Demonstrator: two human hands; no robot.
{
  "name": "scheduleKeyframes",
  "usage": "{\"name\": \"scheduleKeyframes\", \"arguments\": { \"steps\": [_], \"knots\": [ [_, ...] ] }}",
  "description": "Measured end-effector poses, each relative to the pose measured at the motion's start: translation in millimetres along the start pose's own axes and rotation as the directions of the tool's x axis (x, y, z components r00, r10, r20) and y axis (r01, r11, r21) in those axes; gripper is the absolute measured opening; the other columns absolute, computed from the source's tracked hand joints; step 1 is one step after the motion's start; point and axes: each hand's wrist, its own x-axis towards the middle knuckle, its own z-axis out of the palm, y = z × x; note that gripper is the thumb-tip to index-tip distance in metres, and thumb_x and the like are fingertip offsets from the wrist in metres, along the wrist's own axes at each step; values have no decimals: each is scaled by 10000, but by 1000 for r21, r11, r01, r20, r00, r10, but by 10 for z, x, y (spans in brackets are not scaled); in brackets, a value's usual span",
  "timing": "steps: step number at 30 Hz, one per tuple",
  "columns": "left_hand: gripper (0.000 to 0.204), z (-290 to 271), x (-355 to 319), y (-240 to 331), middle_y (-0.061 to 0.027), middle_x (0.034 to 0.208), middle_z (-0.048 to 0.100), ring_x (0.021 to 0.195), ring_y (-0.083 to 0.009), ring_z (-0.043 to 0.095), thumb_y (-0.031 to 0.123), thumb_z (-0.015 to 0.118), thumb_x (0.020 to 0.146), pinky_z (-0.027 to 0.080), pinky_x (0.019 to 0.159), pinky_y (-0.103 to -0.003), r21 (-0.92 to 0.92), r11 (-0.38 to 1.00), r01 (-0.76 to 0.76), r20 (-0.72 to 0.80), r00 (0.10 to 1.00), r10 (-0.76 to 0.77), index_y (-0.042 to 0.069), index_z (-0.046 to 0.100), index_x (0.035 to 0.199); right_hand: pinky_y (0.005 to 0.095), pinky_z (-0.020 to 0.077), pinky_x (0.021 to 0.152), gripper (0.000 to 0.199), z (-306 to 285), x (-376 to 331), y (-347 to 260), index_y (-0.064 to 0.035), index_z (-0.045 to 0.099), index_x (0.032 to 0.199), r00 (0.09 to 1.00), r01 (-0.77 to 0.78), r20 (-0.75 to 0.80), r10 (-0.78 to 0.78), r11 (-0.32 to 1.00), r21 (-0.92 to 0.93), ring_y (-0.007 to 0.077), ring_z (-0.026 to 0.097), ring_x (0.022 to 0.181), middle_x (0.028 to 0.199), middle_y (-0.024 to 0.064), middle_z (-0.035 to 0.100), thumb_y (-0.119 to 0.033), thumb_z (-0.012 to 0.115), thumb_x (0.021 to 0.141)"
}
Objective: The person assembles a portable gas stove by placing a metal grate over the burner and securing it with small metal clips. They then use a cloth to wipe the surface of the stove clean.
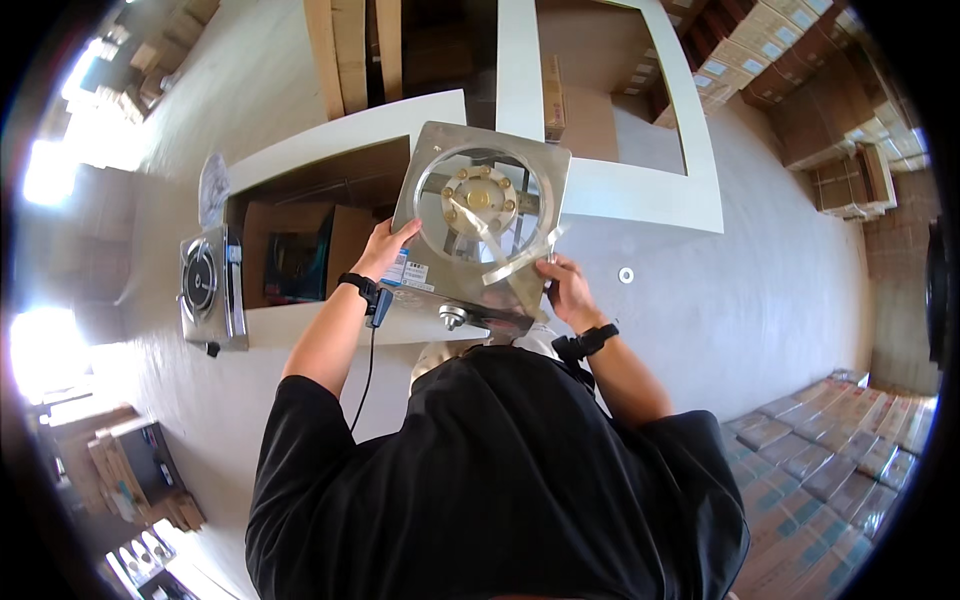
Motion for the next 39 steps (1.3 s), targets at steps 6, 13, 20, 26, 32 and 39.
{"name": "scheduleKeyframes", "arguments": {
  "steps": [6,13,20,26,32,39],
  "knots": [
    [421,-496,524,-261,11,931,684,821,-85,574,389,774,973,456,768,-249,104,994,-43,230,973,18,13,722,1154,283,484,779,138,363,-135,542,-25,675,1012,995,66,-74,-64,997,32,142,626,840,894,9,620,-127,727,936],
    [467,-708,678,-208,-39,1018,734,920,-124,659,366,776,971,529,858,-293,28,999,-32,351,936,20,-24,690,1213,281,408,602,135,768,-158,982,-51,668,928,946,208,-230,-227,973,-105,87,575,735,805,-12,595,-166,739,929],
    [557,-872,817,-268,-95,1148,740,1012,-147,683,360,766,978,538,921,-305,-17,999,-35,406,913,39,-42,631,1338,273,407,603,142,1091,-222,1127,-59,638,901,920,232,-295,-260,965,-126,109,568,698,832,-3,601,-168,709,959],
    [636,-985,814,-278,-131,1215,734,1061,-189,686,400,762,972,523,959,-338,21,999,-43,449,893,29,-63,605,1379,256,412,591,150,1120,-149,1415,-24,664,955,895,283,-321,-310,951,-127,116,570,667,866,30,649,-171,678,978],
    [667,-976,323,-572,-178,1280,723,1183,-247,677,436,738,980,504,1028,-361,-91,995,-44,366,928,75,-37,579,1423,259,444,622,168,1064,-271,1289,-6,708,1002,904,165,-364,-225,968,-189,114,605,704,875,24,669,-166,684,955],
    [664,-1201,-526,-1154,-204,1295,717,1234,-304,677,459,700,992,505,1037,-392,-19,995,-93,31,995,94,-6,556,1443,258,380,544,184,1335,-387,1193,-14,736,918,934,60,-291,-207,894,-445,105,566,631,767,-1,646,-197,724,922]
  ]
}}
